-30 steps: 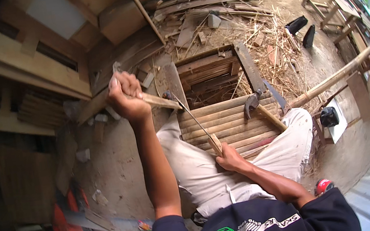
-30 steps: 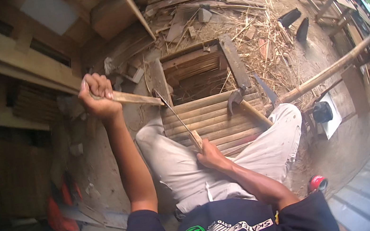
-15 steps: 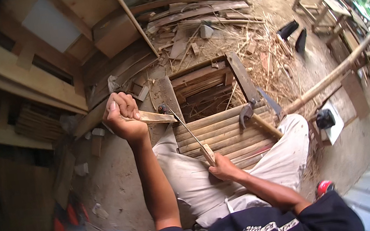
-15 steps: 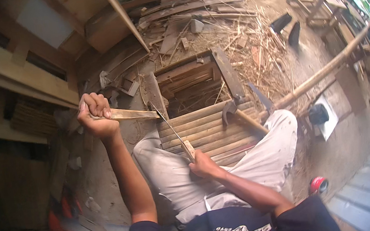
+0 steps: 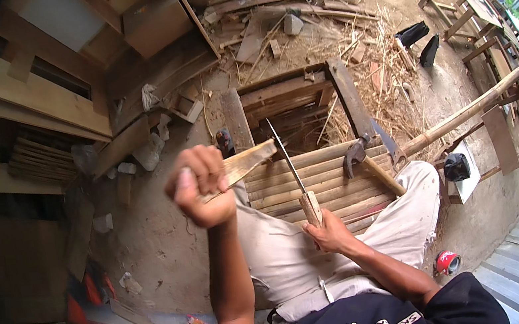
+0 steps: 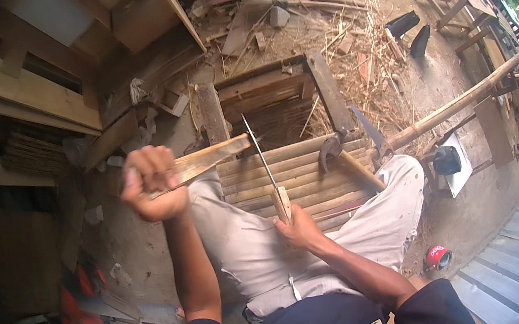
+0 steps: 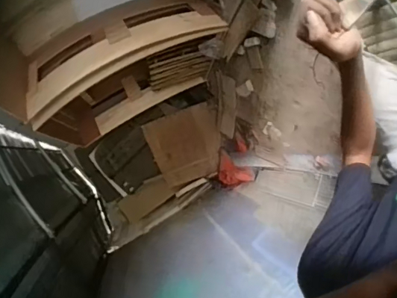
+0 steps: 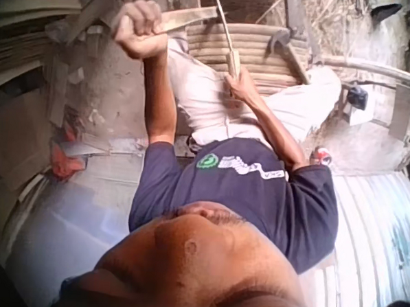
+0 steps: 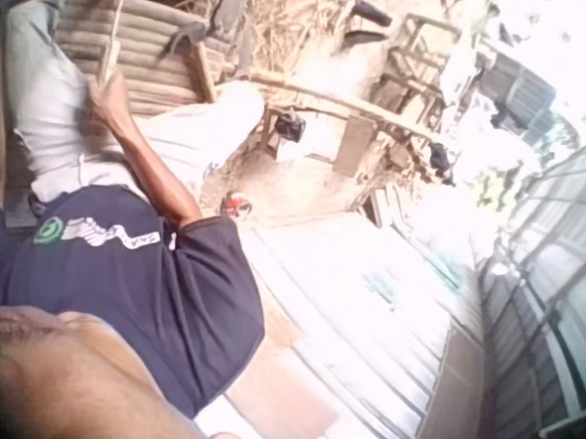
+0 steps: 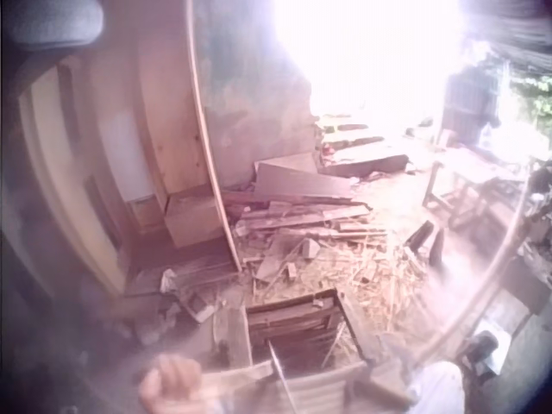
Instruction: The person sits on the floor and uses a hand saw to cut a small wooden piece, then hammers nails into a bamboo frame. The person also retrieves nails from a bag and saws a long bamboo pole, assembling components into a bamboo structure.
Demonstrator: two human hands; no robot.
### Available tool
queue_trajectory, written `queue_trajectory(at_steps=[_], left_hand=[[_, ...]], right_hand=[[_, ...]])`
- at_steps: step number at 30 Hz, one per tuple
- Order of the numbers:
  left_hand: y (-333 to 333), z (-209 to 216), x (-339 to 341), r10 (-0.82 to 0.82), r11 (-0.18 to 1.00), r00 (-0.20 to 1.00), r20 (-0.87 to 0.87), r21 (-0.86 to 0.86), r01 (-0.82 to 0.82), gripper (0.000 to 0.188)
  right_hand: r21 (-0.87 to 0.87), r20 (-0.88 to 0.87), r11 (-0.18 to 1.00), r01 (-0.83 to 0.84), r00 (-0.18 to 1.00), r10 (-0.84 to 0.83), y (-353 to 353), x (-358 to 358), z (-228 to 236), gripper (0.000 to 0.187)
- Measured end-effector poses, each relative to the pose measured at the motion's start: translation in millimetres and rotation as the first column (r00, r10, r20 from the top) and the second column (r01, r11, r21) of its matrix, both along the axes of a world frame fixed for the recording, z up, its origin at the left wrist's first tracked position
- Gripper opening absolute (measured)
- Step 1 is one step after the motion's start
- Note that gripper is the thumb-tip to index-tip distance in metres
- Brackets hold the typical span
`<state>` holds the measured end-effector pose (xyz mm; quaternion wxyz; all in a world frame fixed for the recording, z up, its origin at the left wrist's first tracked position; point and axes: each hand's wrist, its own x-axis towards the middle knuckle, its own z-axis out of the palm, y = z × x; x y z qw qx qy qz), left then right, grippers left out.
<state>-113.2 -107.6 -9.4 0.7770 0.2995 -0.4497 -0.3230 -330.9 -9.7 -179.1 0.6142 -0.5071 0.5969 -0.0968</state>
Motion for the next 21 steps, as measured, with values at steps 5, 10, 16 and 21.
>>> queue_trajectory(at_steps=[5,10,16,21], left_hand=[[18,53,42,-0.034,0.990,0.998,-0.061,-0.140,0.025,0.037],[-33,38,44,0.142,0.987,0.988,0.060,0.071,-0.146,0.050],[-41,26,41,0.187,0.973,0.978,0.089,0.119,-0.197,0.054],[-46,26,42,0.202,0.970,0.977,0.064,0.123,-0.208,0.055]], right_hand=[[-0.070,0.039,0.993,-0.092,0.995,0.095,-6,20,-14,0.046],[0.223,0.269,0.959,-0.176,0.956,0.113,-43,46,5,0.035],[-0.528,0.253,0.849,0.010,0.956,0.146,-60,46,83,0.029],[-0.614,0.384,0.755,0.231,0.923,0.030,-40,55,46,0.028]])
